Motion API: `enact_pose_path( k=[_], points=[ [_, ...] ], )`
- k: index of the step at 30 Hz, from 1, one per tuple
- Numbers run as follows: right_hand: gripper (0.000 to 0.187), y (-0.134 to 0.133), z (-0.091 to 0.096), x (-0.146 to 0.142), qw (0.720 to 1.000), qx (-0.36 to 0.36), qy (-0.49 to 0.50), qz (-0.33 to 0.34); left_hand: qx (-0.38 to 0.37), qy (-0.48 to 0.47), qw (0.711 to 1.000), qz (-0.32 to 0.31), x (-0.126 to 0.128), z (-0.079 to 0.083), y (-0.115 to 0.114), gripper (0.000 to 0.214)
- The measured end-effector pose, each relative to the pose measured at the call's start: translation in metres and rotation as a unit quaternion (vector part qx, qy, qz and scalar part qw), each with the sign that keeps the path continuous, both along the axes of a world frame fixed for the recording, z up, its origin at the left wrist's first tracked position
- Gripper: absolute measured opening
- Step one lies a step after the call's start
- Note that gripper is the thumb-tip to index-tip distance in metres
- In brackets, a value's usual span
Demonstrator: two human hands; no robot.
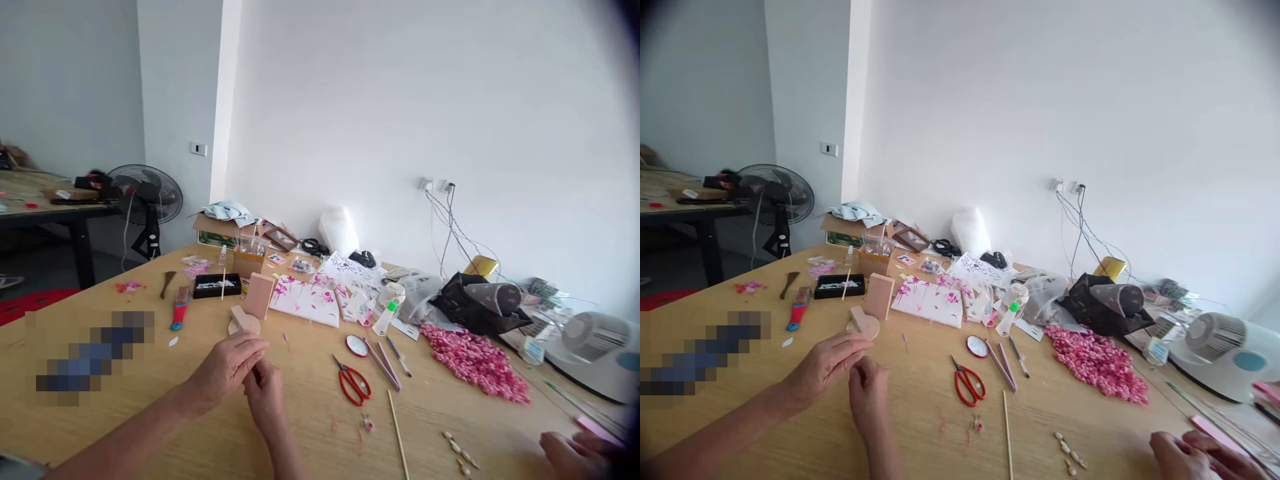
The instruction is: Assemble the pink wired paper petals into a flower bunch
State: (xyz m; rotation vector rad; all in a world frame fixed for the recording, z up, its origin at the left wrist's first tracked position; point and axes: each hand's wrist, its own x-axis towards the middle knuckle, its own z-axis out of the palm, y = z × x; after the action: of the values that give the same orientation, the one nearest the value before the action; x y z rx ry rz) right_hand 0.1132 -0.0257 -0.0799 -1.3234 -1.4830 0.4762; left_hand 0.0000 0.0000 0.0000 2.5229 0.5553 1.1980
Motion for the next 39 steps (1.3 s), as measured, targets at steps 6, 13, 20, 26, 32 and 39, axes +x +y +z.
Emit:
enact_pose_path(
  k=[6,13,20,26,32,39],
  points=[
    [0.014,-0.039,0.035,0.071,0.994,-0.065,-0.07,-0.049,0.005,0.128,0.979,-0.161,0.036,-0.015,-0.017,0.023],
    [0.016,-0.037,0.097,0.16,0.953,-0.127,-0.26,-0.093,0.014,0.125,0.974,-0.19,0.084,-0.028,-0.01,0.026],
    [0.02,0.045,0.151,0.203,0.871,-0.178,-0.426,-0.165,0.101,0.193,0.949,-0.228,0.093,-0.051,0.026,0.023],
    [0.023,0.144,0.152,0.227,0.822,-0.239,-0.467,-0.219,0.069,0.225,0.945,-0.226,0.087,-0.079,0.051,0.023],
    [0.026,0.209,0.129,0.241,0.804,-0.259,-0.49,-0.214,0.028,0.249,0.956,-0.152,0.12,-0.086,0.07,0.017],
    [0.03,0.254,0.104,0.232,0.782,-0.232,-0.559,-0.151,-0.115,0.269,0.954,0.07,0.148,-0.084,0.118,0.024]
  ],
)
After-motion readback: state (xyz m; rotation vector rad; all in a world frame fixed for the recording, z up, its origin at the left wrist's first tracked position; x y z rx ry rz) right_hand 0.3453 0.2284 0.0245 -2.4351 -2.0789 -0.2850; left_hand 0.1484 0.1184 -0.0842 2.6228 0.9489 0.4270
